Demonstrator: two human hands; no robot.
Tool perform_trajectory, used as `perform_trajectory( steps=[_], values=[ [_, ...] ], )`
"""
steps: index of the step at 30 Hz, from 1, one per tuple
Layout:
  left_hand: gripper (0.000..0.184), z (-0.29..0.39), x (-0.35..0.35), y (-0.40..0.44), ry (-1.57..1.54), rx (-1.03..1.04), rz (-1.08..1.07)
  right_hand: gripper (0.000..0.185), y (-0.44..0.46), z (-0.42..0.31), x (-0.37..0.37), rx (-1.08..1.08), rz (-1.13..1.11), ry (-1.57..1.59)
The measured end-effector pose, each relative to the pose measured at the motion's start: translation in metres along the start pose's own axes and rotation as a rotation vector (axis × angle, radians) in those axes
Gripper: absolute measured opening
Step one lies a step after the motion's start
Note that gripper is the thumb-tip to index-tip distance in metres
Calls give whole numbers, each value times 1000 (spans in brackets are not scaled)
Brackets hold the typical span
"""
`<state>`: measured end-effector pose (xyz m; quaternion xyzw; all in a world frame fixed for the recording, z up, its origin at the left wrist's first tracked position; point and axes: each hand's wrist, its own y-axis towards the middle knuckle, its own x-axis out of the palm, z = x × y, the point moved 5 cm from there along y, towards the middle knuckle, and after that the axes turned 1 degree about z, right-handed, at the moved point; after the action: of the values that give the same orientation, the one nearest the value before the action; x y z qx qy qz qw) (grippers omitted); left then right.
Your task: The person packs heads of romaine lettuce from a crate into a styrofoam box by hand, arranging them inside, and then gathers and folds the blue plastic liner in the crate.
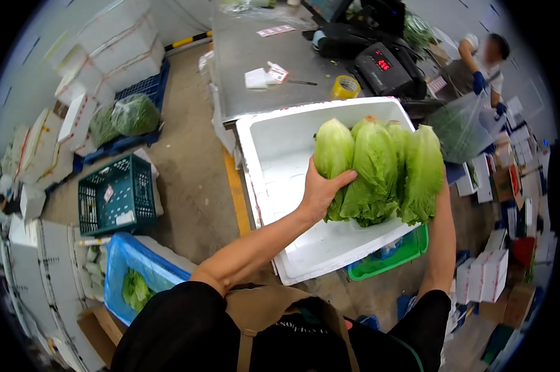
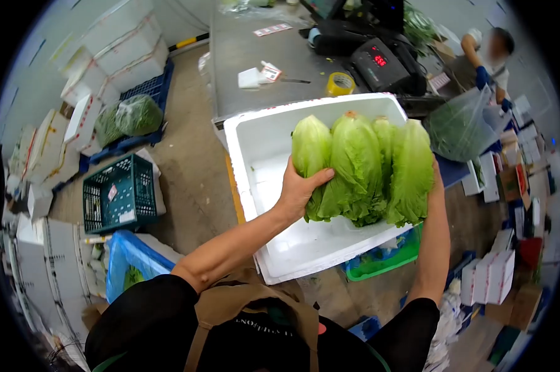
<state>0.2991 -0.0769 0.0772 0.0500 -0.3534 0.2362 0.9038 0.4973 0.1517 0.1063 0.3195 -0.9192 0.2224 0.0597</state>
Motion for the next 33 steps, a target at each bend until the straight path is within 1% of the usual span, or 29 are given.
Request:
perform_trajectory(
  steps=[3, 8, 11, 15, 18, 19, 22, 24, 25, 28, 31, 33],
  values=[
    [74, -9, -24, -19, 34, 49, 185, 56, 40, 25, 20, 123, -124, -25],
    [72, -28, -52, -50, -37, -15, 449, 56, 94, 68, 50, 318, -296, -67],
    [72, -41, -68, -59, -6, -10, 608, 56, 119, 98, 63, 432, -396, -89],
    [74, -73, -75, -67, -48, -2, 802, 56, 157, 134, 74, 608, -535, -122],
    [65, -97, -71, -72, -87, 10, 977, 56, 181, 165, 87, 733, -650, -150],
    [67, -105, -70, -73, -86, 20, 1054, 56, 186, 176, 92, 775, -690, -153],
    [80, -123, -64, -79, -172, -26, 1218, 56, 199, 208, 112, 857, -806, -228],
    [80, -133, -66, -80, -195, -25, 1286, 56, 206, 233, 130, 895, -899, -314],
    [81, -137, -67, -80, -210, -21, 1320, 55, 206, 244, 144, 850, -957, -312],
    [72, -140, -67, -72, -178, 50, 1381, 56, 186, 254, 160, 1097, -853, -301],
    [75, -135, -63, -69, -152, 22, 1458, 60, 189, 276, 171, 1101, -860, -228],
    [76, -160, -80, -73, -71, 9, 1452, 64, 196, 292, 186, 1030, -1107, -224]
  ],
)
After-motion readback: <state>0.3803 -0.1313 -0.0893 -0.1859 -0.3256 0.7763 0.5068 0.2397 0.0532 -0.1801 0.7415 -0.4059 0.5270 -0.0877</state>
